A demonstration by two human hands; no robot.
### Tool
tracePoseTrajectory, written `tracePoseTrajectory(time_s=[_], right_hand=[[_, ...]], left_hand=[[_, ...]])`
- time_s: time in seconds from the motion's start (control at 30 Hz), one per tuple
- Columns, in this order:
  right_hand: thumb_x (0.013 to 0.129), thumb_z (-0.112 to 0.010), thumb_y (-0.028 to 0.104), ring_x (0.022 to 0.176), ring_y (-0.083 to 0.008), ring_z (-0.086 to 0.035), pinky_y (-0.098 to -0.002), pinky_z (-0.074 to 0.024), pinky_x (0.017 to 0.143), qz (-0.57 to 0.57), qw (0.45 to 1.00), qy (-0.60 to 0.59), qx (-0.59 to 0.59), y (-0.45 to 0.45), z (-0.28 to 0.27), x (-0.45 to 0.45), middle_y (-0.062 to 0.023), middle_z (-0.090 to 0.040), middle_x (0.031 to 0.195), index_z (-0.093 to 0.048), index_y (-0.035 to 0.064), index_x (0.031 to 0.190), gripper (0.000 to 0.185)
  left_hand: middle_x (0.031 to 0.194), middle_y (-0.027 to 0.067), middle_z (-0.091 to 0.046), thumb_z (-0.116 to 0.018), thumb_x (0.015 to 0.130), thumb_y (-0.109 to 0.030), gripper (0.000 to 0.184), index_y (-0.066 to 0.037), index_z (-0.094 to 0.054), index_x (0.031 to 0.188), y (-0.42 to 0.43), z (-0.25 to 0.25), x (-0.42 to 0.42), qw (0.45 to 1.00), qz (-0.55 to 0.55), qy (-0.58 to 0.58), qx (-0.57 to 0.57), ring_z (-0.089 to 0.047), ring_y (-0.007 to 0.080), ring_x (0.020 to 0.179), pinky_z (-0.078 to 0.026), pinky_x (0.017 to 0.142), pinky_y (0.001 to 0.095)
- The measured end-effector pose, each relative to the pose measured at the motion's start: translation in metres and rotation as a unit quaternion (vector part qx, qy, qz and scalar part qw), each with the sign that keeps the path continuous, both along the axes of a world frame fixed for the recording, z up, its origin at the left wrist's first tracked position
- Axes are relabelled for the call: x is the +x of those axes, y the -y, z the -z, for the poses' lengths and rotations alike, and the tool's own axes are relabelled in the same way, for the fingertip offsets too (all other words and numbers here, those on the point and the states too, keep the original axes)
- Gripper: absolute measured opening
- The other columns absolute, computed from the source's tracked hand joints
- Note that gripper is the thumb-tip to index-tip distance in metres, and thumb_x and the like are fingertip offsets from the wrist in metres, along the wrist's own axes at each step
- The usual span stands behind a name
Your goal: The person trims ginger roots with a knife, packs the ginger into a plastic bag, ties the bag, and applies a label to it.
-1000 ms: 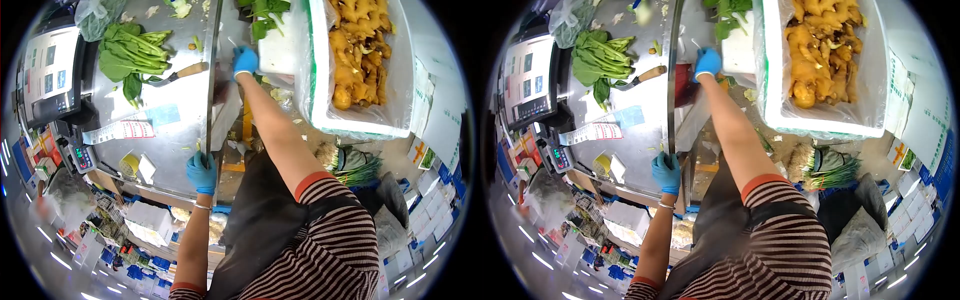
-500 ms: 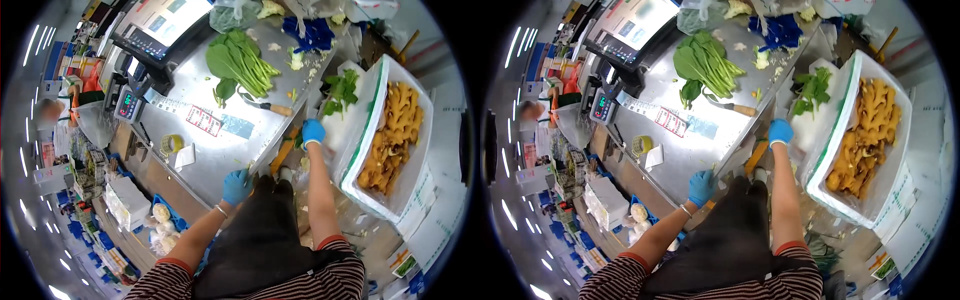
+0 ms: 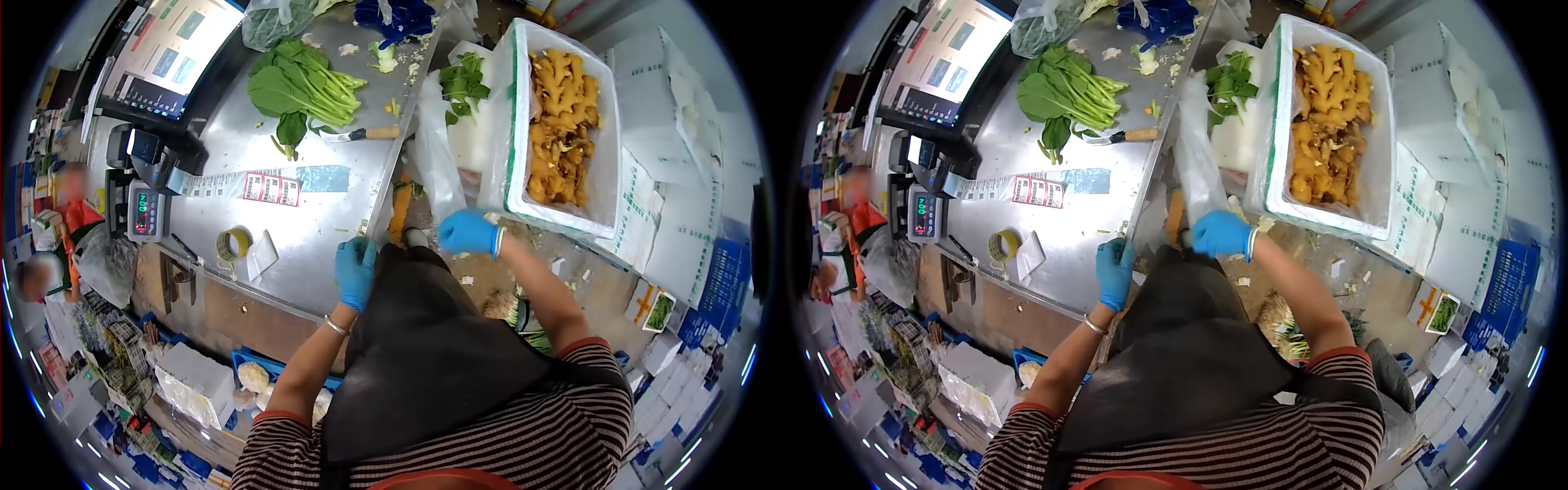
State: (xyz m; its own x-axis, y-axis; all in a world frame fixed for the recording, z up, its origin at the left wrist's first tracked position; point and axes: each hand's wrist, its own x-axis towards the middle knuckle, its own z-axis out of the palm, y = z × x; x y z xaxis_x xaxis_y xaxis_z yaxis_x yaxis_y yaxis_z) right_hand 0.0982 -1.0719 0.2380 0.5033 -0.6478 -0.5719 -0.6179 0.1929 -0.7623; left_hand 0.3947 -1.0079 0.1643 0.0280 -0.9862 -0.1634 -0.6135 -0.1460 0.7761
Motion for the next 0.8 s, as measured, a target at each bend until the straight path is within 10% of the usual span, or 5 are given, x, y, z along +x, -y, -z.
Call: tracePoseTrajectory(time_s=[0.2,0.3,0.47,0.63,0.8], right_hand=[[0.079,-0.064,0.028,0.054,-0.0316,-0.055,-0.0421,-0.0438,0.054,-0.046,0.988,0.078,-0.126,-0.071,-0.034,0.091,-0.0148,-0.058,0.063,-0.058,0.0069,0.061,0.029],[0.082,-0.064,0.032,0.054,-0.0306,-0.052,-0.0409,-0.0426,0.055,-0.06,0.986,0.104,-0.112,-0.079,-0.043,0.116,-0.0137,-0.055,0.063,-0.057,0.0075,0.063,0.032],[0.093,-0.059,0.035,0.063,-0.0201,-0.059,-0.0291,-0.0482,0.063,0.02,0.984,0.173,-0.038,-0.07,-0.118,0.067,-0.0084,-0.064,0.075,-0.067,0.0058,0.087,0.03],[0.094,-0.057,0.027,0.094,-0.0196,-0.066,-0.0359,-0.052,0.086,0.482,0.821,0.297,0.078,-0.076,-0.16,0.004,-0.009,-0.069,0.101,-0.065,0.0005,0.118,0.036],[0.096,-0.053,0.022,0.106,-0.0197,-0.061,-0.0311,-0.0454,0.097,0.472,0.842,0.256,0.055,-0.046,-0.134,0.025,-0.0106,-0.063,0.118,-0.058,0.0,0.126,0.038]], left_hand=[[0.091,0.0197,-0.065,-0.073,0.081,-0.035,0.043,0.004,-0.066,0.096,0.032,-0.064,-0.04,0.947,-0.041,-0.24,0.209,-0.061,0.0266,0.085,-0.049,0.074,0.0374],[0.089,0.0157,-0.066,-0.07,0.082,-0.027,0.033,0.002,-0.067,0.096,0.044,-0.045,-0.027,0.916,0.163,-0.192,0.312,-0.061,0.0211,0.084,-0.049,0.073,0.0349],[0.073,0.0076,-0.057,-0.056,0.082,-0.004,0.006,-0.002,-0.058,0.088,0.052,-0.134,-0.038,0.892,0.076,-0.357,0.266,-0.055,0.0144,0.067,-0.047,0.066,0.0305],[0.079,0.0085,-0.054,-0.056,0.081,-0.002,0.006,-0.005,-0.057,0.086,0.05,-0.187,-0.036,0.953,0.212,-0.216,0.018,-0.053,0.018,0.071,-0.046,0.067,0.0308],[0.088,0.0094,-0.056,-0.059,0.077,-0.003,0.014,-0.005,-0.059,0.091,0.051,-0.178,-0.071,0.903,0.373,-0.205,-0.065,-0.056,0.0252,0.078,-0.047,0.073,0.0349]])
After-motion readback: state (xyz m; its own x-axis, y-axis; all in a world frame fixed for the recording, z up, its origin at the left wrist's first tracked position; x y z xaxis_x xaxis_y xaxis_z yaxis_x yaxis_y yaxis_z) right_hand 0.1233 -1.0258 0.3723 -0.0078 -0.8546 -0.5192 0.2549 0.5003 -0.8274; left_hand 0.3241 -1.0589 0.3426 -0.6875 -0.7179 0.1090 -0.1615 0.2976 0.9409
